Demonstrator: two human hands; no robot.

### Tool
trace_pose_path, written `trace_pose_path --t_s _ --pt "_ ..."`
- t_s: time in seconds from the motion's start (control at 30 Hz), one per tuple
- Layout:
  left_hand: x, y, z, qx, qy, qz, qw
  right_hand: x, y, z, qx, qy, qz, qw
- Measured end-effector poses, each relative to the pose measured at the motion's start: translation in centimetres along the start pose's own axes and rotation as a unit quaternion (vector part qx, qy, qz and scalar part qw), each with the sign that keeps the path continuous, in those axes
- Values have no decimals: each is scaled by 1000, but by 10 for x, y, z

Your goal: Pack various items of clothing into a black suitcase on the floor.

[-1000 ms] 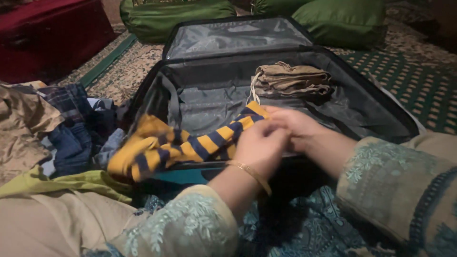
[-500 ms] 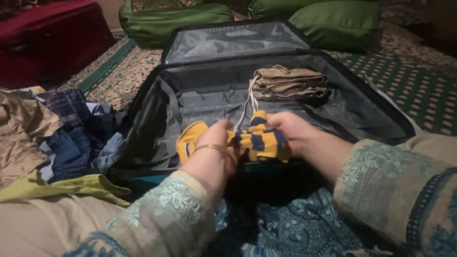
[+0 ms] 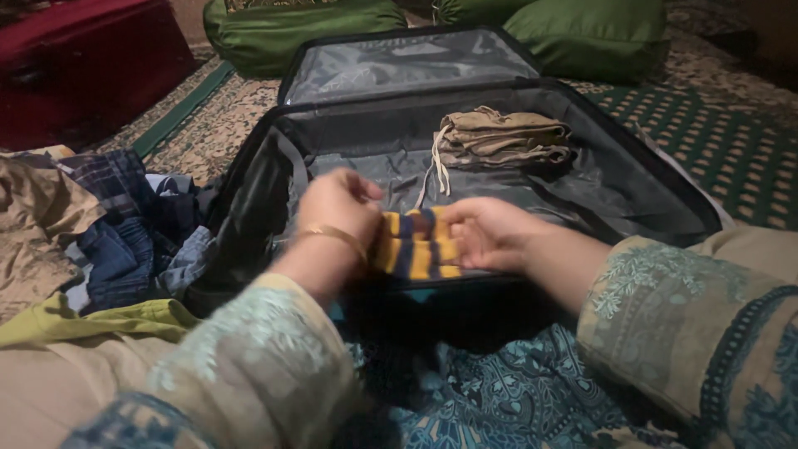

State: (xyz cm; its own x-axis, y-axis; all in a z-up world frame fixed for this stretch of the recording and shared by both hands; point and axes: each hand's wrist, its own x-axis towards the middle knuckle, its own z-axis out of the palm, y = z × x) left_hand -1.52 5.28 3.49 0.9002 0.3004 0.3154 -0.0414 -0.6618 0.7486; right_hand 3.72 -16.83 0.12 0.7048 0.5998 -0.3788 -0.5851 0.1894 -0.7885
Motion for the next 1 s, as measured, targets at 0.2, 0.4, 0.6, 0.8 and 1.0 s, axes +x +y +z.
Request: trace_pose_path --t_s 0.2,0.4,0.6,0.8,1.0 --pt "-5 14 -29 183 -65 -9 981 37 11 -35 -51 -133 -11 990" --pt "1 8 -19 404 -341 -74 846 18 9 3 -207 37 -29 977" --pt "-3 9 -46 187 -144 -102 966 0 13 61 -368 -54 -183 910" --pt "5 23 -97 43 -42 -48 997 37 14 110 -322 -124 -256 903" --pt "5 28 -141 125 -39 -23 991 60 15 141 -281 -149 -315 894"
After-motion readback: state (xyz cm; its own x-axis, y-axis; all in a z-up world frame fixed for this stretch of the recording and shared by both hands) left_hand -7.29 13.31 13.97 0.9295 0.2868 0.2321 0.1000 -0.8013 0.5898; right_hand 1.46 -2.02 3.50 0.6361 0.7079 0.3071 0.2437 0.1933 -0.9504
